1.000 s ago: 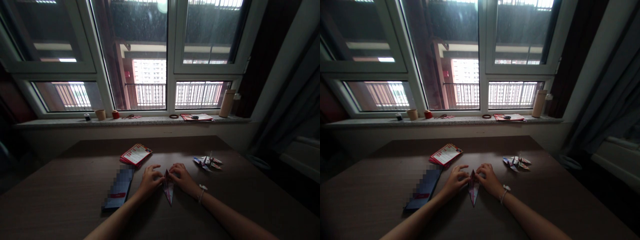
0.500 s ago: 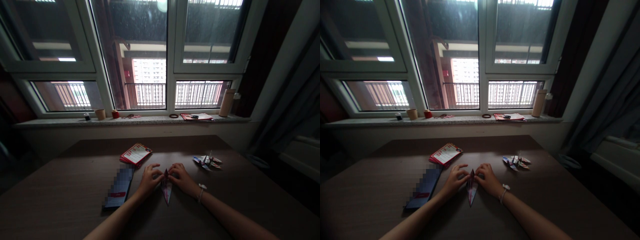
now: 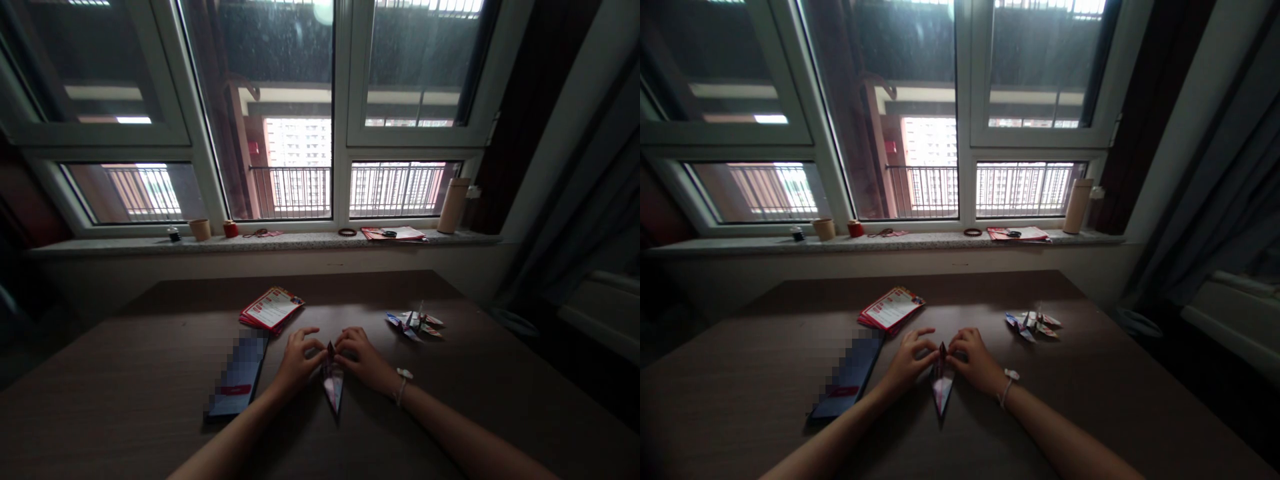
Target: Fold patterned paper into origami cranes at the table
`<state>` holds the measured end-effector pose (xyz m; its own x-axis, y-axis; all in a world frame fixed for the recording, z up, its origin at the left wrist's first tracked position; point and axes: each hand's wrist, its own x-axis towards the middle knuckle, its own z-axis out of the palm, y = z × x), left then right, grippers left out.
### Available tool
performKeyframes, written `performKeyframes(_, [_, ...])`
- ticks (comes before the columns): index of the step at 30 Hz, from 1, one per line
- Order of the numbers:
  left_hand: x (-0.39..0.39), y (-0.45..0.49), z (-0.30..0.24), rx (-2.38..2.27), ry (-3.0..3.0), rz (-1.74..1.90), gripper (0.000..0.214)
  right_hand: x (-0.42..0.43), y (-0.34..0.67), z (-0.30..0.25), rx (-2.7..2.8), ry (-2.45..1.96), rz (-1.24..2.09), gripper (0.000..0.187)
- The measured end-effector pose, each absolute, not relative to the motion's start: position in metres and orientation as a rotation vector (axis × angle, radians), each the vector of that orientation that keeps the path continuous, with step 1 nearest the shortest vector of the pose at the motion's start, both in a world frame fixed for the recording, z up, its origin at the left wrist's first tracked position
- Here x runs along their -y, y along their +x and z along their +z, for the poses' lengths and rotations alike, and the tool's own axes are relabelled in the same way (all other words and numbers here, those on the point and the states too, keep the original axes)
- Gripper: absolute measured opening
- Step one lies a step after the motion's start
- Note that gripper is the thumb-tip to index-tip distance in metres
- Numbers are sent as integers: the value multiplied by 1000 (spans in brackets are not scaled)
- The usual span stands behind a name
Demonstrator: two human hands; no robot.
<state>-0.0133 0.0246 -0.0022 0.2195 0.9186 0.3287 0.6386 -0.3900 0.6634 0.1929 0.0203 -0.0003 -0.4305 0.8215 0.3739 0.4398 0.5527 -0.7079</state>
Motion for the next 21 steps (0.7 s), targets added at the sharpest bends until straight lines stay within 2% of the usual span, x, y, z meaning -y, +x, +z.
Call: performKeyframes(21, [-25,-15,-1,-1376,2054,1046,14,-20,192,-1,2109,-958,670,12])
